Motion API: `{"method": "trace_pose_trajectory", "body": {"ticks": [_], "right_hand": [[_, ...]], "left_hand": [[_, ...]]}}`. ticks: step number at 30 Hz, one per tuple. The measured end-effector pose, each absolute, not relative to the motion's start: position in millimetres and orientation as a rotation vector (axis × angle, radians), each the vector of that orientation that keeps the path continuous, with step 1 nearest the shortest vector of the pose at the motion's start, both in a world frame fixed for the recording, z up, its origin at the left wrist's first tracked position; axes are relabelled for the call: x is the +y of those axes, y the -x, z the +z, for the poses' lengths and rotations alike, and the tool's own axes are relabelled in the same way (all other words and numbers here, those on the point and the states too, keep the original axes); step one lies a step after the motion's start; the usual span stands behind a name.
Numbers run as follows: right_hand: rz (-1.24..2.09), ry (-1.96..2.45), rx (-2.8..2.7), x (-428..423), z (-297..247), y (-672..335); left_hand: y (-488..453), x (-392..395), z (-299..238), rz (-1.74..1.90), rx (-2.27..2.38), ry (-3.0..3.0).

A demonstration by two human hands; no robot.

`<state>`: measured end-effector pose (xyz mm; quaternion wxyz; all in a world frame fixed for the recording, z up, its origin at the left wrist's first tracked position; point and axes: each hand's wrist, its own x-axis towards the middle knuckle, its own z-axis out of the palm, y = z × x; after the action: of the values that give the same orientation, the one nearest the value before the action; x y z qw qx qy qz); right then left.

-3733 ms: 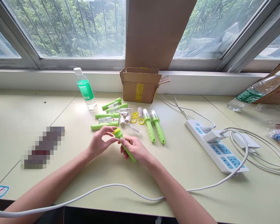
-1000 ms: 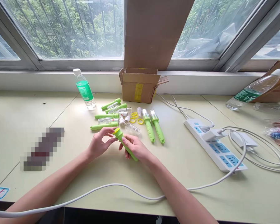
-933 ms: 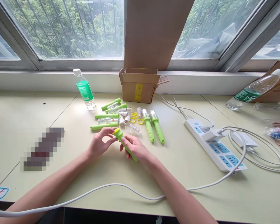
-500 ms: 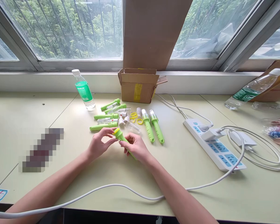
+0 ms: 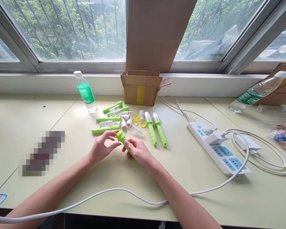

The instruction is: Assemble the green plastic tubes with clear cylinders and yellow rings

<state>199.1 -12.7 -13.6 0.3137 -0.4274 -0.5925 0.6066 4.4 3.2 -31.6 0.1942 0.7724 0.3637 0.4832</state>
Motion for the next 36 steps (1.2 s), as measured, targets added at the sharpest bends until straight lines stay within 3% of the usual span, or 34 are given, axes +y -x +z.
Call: {"method": "trace_pose_trajectory", "body": {"ticks": [36], "right_hand": [[1.660,1.169,-1.440,-14.2,-17.2,-195.0]], "left_hand": [[-6.3,3.6,-31.6,1.333,0.991,-2.124]]}}
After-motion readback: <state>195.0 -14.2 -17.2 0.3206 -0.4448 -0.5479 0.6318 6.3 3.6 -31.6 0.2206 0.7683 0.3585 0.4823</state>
